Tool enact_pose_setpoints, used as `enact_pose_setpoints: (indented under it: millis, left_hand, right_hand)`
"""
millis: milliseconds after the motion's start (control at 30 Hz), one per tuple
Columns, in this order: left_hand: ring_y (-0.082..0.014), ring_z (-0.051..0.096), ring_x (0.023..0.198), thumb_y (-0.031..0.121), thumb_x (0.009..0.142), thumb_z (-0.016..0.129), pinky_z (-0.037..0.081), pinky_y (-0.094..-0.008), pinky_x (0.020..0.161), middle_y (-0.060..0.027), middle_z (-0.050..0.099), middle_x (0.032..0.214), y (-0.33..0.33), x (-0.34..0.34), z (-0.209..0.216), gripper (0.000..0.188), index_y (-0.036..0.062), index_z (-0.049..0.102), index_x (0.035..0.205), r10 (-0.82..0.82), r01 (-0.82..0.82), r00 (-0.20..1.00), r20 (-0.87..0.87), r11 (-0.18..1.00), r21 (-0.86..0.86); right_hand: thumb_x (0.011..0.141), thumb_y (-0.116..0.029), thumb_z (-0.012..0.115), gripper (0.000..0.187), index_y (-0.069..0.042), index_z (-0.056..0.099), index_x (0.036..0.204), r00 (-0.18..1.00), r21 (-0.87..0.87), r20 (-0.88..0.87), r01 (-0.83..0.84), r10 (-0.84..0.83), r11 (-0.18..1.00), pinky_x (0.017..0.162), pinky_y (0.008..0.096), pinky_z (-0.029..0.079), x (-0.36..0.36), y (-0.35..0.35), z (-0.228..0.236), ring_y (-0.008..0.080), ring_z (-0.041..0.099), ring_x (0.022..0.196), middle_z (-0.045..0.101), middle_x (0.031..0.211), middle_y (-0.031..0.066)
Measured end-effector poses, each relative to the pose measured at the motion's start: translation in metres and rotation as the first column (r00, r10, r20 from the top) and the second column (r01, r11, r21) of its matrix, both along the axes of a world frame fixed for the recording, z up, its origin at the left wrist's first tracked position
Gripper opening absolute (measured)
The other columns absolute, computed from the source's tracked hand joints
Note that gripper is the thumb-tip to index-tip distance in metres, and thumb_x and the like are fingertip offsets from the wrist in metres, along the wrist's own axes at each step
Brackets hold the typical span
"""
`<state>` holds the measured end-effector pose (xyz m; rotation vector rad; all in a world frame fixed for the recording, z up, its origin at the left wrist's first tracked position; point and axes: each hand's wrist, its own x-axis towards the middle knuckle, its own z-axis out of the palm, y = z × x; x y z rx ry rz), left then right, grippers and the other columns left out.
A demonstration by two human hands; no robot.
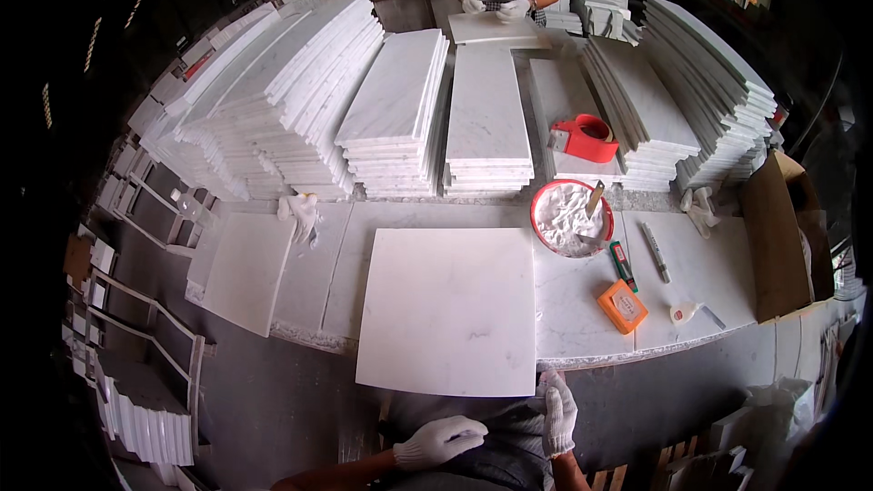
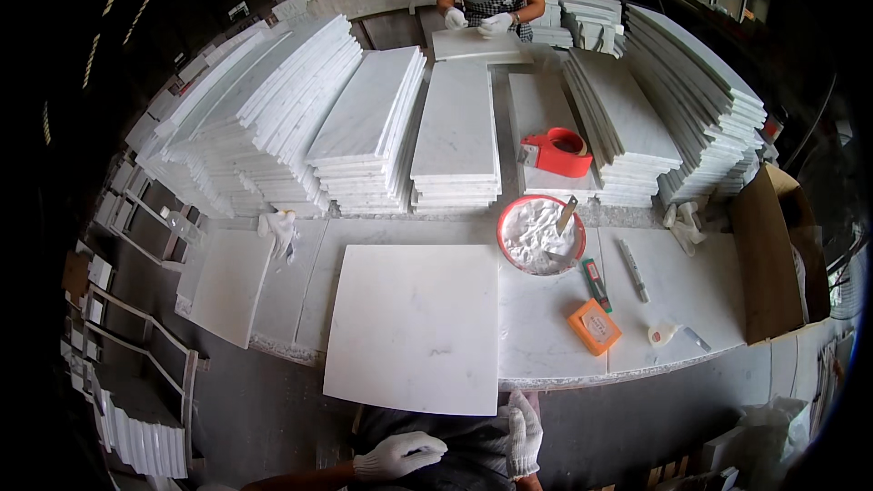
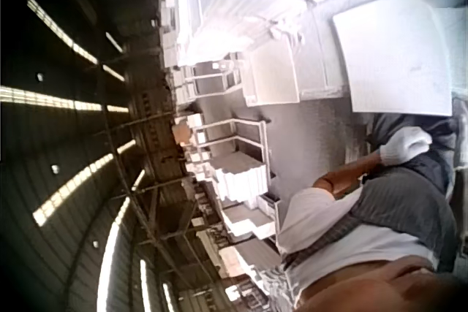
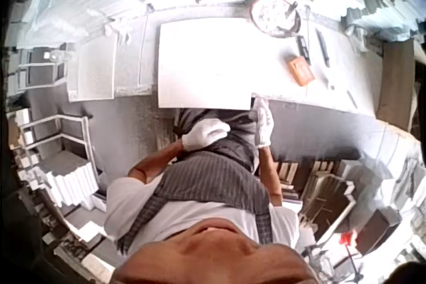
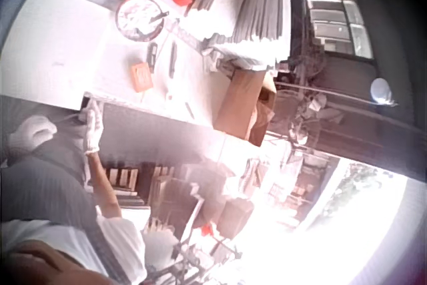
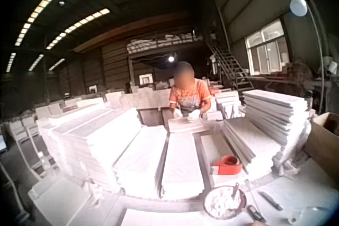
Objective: The person applies a white paste into surface imperfections on white rectangular tiles using a small metal spatula, then smooths the filled areas. They handle multiple tiles one at a time, wiping and scraping the surface before placing each tile aside.
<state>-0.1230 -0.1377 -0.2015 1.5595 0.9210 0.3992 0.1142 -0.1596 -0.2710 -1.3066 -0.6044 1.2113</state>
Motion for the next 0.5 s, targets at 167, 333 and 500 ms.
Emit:
enact_pose_setpoints:
  millis: [167,333,500]
  left_hand:
    - [-0.0366,0.046,0.127,0.037,0.099,0.052,0.040,-0.0469,0.108,-0.0265,0.039,0.138,-0.004,-0.034,-0.060,0.067,-0.0034,0.022,0.143,0.614,-0.241,0.765,0.195,0.554,-0.797]
    - [-0.0317,0.033,0.137,0.040,0.099,0.051,0.030,-0.0503,0.113,-0.0120,0.039,0.145,0.022,-0.034,-0.040,0.056,0.0090,0.032,0.142,0.877,-0.185,0.407,0.257,0.355,-0.916]
    - [-0.0284,0.035,0.137,0.036,0.096,0.058,0.031,-0.0483,0.113,-0.0090,0.043,0.143,0.031,-0.029,-0.034,0.051,0.0123,0.040,0.138,0.928,-0.182,0.264,0.264,0.317,-0.931]
  right_hand:
    - [0.101,-0.035,0.044,0.060,0.006,0.037,0.143,0.781,0.066,0.601,-0.260,0.169,0.963,0.104,0.0433,0.037,-0.006,0.022,0.050,0.0353,0.049,0.121,0.054,0.130,0.0227]
    - [0.099,-0.040,0.044,0.062,0.003,0.038,0.143,0.587,-0.017,0.793,-0.251,0.165,0.968,0.101,0.0459,0.038,-0.010,0.028,0.065,0.0387,0.051,0.114,0.055,0.123,0.0243]
    - [0.098,-0.038,0.047,0.059,-0.002,0.039,0.144,0.764,-0.039,0.607,-0.244,0.217,0.969,0.094,0.0405,0.044,-0.017,0.034,0.077,0.0314,0.057,0.105,0.052,0.126,0.0247]
